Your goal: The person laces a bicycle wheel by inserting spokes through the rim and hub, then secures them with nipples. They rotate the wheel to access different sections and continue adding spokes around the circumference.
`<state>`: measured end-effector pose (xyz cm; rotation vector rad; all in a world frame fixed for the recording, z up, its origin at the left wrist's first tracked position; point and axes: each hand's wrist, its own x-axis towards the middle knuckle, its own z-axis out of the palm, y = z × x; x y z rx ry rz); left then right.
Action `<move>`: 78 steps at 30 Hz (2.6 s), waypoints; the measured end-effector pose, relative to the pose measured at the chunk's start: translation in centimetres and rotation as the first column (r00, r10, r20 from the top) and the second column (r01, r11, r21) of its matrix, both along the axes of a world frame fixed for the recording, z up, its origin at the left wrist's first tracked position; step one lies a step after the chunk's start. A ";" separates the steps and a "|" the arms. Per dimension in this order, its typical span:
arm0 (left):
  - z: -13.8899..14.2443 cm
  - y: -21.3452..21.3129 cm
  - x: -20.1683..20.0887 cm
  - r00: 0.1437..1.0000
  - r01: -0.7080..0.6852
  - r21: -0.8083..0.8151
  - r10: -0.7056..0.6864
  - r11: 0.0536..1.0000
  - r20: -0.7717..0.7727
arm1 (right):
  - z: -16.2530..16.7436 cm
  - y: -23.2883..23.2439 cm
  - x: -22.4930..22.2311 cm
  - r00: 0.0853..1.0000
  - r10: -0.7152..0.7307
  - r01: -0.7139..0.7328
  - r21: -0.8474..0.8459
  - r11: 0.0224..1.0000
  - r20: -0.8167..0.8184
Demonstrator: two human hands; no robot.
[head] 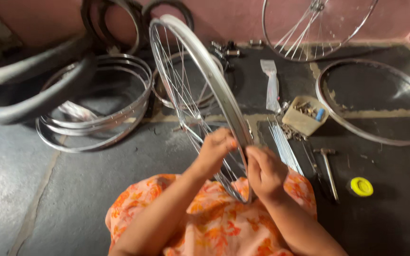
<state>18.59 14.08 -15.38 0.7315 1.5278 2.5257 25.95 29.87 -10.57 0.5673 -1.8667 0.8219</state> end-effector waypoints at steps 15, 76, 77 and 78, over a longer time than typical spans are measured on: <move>0.4 -0.8 -0.5 0.969 0.236 0.100 -0.242 0.967 0.046 | 2.8 0.5 0.4 0.993 0.022 -0.027 0.045 0.999 0.114; -0.6 -0.1 -0.4 0.992 0.122 0.066 -0.123 0.990 0.019 | 4.3 -0.5 0.3 0.997 -0.031 0.013 0.226 0.974 0.075; -0.7 0.0 -0.4 0.992 0.123 0.071 -0.124 0.990 0.016 | 4.2 -0.5 0.3 0.997 -0.026 0.008 0.226 0.974 0.078; -0.8 0.0 -0.5 0.992 0.124 0.077 -0.125 0.989 0.014 | 4.3 -0.5 0.4 0.996 -0.022 0.003 0.226 0.974 0.082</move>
